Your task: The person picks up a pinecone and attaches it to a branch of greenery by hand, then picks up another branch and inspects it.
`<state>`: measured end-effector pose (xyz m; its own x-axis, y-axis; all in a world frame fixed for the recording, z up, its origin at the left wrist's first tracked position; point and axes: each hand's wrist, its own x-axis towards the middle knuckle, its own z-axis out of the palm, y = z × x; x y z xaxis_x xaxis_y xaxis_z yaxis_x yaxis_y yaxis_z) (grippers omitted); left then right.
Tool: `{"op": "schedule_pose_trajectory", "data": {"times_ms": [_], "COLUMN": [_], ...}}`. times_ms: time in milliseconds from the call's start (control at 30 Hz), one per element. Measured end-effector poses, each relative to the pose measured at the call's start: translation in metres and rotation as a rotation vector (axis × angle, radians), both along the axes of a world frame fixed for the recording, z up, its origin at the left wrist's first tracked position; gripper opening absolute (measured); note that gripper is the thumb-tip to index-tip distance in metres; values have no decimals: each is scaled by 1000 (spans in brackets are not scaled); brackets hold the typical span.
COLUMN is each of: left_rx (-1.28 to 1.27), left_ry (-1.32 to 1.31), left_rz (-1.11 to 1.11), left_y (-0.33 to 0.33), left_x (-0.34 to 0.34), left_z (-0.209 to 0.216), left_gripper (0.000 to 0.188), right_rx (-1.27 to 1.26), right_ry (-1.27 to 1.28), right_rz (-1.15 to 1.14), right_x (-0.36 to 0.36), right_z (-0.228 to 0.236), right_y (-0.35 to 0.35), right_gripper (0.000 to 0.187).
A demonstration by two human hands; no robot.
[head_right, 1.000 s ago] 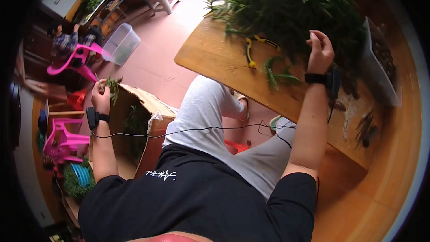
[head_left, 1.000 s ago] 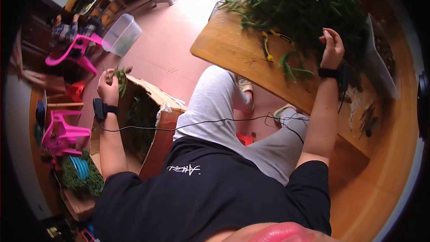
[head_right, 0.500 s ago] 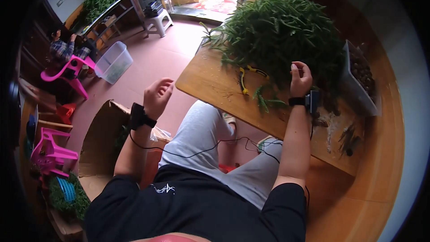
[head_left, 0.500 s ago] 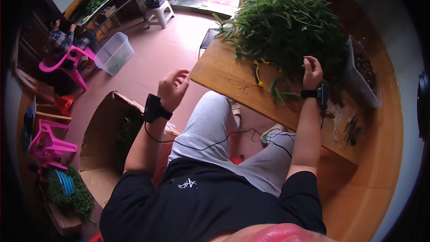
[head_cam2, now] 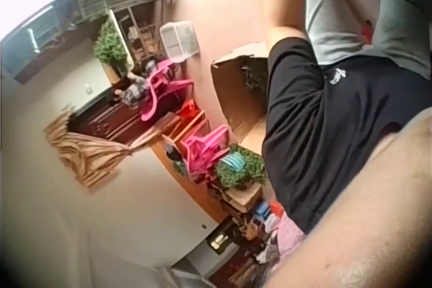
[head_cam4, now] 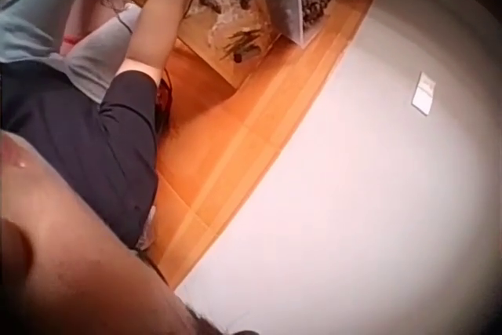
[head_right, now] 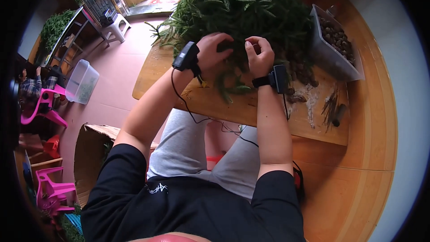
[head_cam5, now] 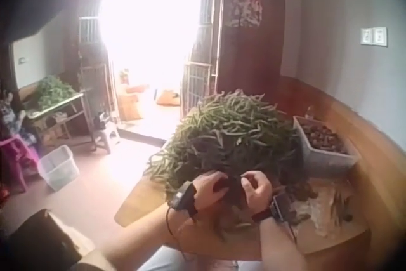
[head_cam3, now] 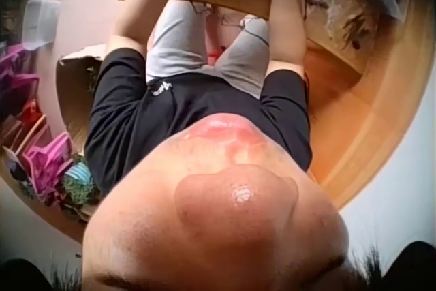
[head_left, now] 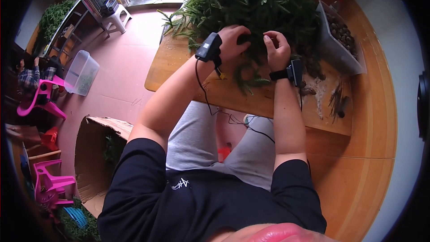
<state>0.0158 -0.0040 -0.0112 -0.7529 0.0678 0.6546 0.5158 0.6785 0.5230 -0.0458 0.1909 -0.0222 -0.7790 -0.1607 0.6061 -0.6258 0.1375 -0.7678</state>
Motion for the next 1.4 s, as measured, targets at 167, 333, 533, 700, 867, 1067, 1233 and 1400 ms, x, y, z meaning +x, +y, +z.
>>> {"op": "schedule_pose_trajectory", "data": {"times_ms": [167, 333, 533, 700, 867, 1067, 1233, 1400], "left_rx": [-114, 173, 813, 952, 1020, 813, 866, 854], "left_ry": [57, -88, -213, -262, -295, -306, -303, -166], "left_rz": [38, 154, -227, -343, -295, -248, -327, -398], "left_y": [3, -9, -23, -19, -14, -15, -14, -5], "left_x": [-14, 0, -8, -11, -14, -11, -14, -7], "left_z": [-16, -4, -6, -8, -9, -10, -10, 1], "left_gripper": [21, 17, 15, 15, 16, 16, 19, 27], "right_rx": [117, 349, 437, 349, 253, 133, 103, 180], "right_ry": [36, 340, 414, 111, 41, -169, -195, -59], "right_rz": [-12, -158, -240, -32, 123, 251, 232, 141], "right_x": [6, 11, 16, -1, 12, 33, 20, 10], "right_z": [11, 16, 24, 8, 15, 20, 9, 3], "right_y": [-1, -2, -5, 5, 3, -11, -7, 3], "right_gripper": [13, 20, 29, 35, 36, 32, 22, 12]}}
